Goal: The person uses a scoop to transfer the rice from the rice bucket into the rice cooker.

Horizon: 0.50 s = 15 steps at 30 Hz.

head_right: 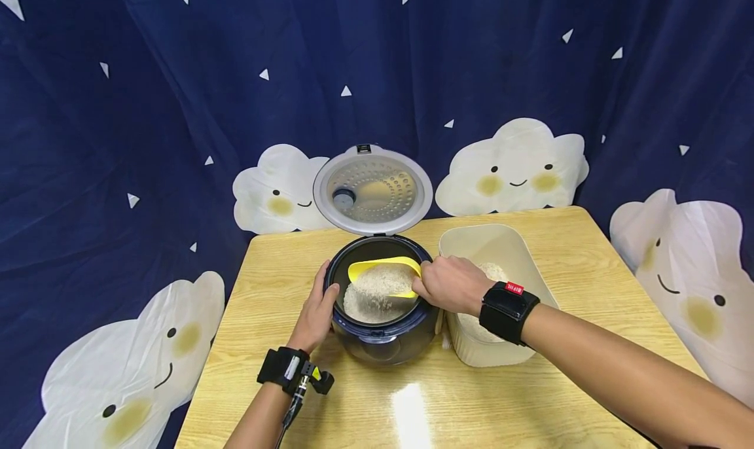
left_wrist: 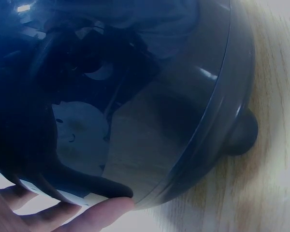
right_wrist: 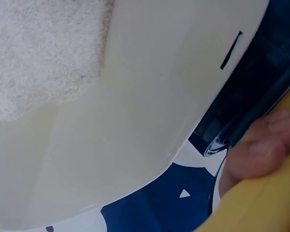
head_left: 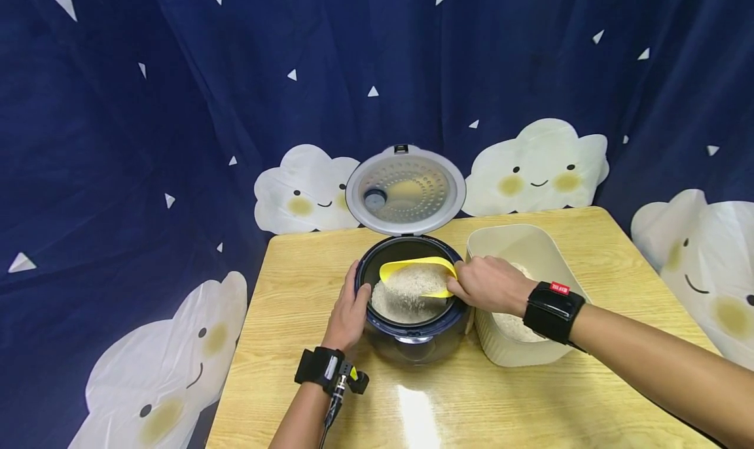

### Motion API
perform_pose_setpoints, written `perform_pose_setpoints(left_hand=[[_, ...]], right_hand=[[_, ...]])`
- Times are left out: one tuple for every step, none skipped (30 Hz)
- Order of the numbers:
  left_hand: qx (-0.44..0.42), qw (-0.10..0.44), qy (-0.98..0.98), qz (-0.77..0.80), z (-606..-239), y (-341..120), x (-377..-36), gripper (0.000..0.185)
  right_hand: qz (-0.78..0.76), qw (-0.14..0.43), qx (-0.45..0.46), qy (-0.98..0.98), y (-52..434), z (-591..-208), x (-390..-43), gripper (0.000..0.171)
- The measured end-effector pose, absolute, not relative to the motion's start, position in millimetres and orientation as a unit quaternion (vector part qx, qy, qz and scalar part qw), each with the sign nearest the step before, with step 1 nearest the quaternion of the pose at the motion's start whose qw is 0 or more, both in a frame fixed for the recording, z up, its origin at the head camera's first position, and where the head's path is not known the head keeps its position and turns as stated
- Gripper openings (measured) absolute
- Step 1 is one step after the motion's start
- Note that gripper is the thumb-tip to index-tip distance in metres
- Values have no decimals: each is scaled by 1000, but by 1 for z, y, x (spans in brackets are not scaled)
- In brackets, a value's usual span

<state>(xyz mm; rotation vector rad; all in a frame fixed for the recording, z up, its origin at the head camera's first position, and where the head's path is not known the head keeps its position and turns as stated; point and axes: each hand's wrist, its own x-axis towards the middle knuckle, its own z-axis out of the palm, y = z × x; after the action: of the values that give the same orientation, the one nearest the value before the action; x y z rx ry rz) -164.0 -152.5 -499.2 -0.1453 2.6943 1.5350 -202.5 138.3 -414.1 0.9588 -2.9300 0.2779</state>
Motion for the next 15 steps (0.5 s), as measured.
perform_pose_setpoints(left_hand=[[-47, 19, 868, 495, -499, -152, -164, 58], [-48, 19, 868, 495, -499, -152, -164, 58], [-48, 19, 867, 496, -499, -152, -164, 58], [-47, 20, 867, 496, -499, -152, -165, 58], [-46, 19, 867, 497, -499, -153, -165, 59], [-46, 20, 867, 496, -499, -153, -165, 59], [-44, 19, 867, 496, -499, -153, -165, 59], [-43, 18, 867, 496, -499, -153, -165, 59], [-41, 17, 868, 495, -499, -152, -165, 59], [-41, 17, 868, 494, -499, -152, -165, 59], [-40, 16, 868, 494, -499, -152, -165, 59], [-42, 16, 869, 494, -499, -152, -165, 59], [-42, 17, 868, 494, -499, -152, -165, 59], [-44, 18, 868, 494, -499, -152, -165, 59], [-44, 17, 868, 494, -499, -152, -165, 59]], right_hand=[[88, 26, 310, -946, 138, -414, -202, 40], [85, 28, 311, -946, 138, -413, -202, 40], [83, 31, 312, -946, 138, -413, -202, 40], [80, 34, 313, -946, 138, -412, -202, 40], [78, 38, 314, -945, 138, -411, -202, 40], [75, 41, 315, -945, 138, -410, -201, 39], [73, 44, 314, -945, 138, -409, -201, 39], [72, 46, 314, -946, 139, -409, -202, 38], [70, 49, 314, -945, 139, -408, -202, 38], [68, 52, 314, -945, 140, -408, -202, 37], [65, 54, 314, -946, 140, -407, -202, 37], [61, 56, 315, -946, 141, -407, -202, 37], [58, 58, 315, -946, 141, -407, -203, 37], [53, 61, 316, -945, 142, -406, -203, 37], [47, 66, 317, -945, 143, -406, -203, 37]])
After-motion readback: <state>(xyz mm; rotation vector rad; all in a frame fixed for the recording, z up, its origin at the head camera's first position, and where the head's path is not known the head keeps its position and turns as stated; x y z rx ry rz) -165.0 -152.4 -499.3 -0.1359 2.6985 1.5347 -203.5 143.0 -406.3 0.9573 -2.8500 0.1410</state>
